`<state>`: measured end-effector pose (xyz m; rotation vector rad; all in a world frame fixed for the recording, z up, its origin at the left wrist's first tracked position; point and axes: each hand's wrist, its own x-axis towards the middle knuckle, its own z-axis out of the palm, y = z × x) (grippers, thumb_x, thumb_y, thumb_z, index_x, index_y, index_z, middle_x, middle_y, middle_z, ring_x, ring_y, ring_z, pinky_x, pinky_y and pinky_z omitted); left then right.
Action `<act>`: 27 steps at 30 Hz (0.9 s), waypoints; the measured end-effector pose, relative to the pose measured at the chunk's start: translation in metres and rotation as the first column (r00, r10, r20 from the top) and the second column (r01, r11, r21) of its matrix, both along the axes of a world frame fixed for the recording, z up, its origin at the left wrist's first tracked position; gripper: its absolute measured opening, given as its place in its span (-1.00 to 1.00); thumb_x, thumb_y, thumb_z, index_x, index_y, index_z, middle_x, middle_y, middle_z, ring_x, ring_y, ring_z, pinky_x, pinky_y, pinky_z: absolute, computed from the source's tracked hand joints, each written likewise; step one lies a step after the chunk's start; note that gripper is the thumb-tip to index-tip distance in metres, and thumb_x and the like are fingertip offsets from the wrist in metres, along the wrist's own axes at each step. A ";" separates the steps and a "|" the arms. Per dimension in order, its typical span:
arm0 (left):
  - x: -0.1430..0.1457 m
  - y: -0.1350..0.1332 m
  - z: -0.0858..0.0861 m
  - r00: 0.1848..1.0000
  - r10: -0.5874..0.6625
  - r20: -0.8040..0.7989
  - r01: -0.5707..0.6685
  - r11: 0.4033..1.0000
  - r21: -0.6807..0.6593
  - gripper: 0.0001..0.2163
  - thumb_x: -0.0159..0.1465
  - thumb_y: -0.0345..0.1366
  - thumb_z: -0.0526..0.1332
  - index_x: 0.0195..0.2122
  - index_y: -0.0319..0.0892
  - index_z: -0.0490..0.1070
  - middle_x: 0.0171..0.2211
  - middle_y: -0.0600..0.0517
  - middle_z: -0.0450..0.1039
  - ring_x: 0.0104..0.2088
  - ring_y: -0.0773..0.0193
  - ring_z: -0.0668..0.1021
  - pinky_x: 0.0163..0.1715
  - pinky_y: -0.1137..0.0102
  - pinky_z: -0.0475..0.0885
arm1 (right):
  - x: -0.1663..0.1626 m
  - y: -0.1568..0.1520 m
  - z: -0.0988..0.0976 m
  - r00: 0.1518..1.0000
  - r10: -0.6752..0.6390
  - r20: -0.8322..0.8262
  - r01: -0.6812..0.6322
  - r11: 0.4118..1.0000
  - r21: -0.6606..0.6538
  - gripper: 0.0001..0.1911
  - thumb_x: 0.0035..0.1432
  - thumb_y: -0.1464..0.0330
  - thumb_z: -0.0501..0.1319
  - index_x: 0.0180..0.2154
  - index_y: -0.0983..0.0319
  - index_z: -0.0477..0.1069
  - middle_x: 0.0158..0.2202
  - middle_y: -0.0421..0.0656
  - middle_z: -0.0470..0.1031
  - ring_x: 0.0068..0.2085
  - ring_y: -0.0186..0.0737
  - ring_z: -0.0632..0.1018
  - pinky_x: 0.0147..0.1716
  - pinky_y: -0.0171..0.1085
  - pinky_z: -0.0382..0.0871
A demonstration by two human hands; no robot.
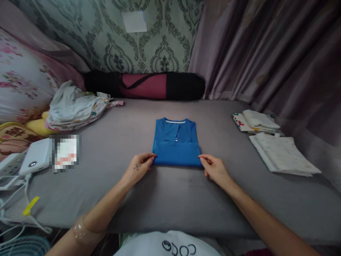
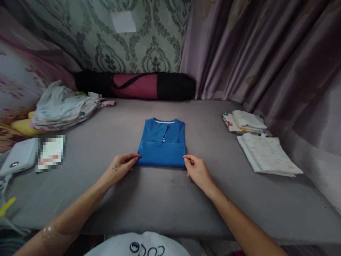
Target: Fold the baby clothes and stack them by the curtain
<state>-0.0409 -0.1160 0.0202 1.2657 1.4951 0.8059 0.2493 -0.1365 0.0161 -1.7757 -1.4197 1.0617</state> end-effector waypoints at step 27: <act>0.047 0.020 -0.029 0.425 -0.066 -0.903 0.621 0.746 0.238 -0.45 0.39 0.01 -0.11 0.32 -0.14 0.08 0.35 -0.14 -0.02 0.34 -0.03 0.05 0.27 -0.03 -0.01 | -0.057 0.021 -0.018 0.515 0.318 0.796 -0.680 0.717 0.153 -0.39 0.37 0.19 -0.18 0.30 0.41 0.08 0.36 0.01 0.00 0.37 -0.07 0.01 0.32 0.01 -0.17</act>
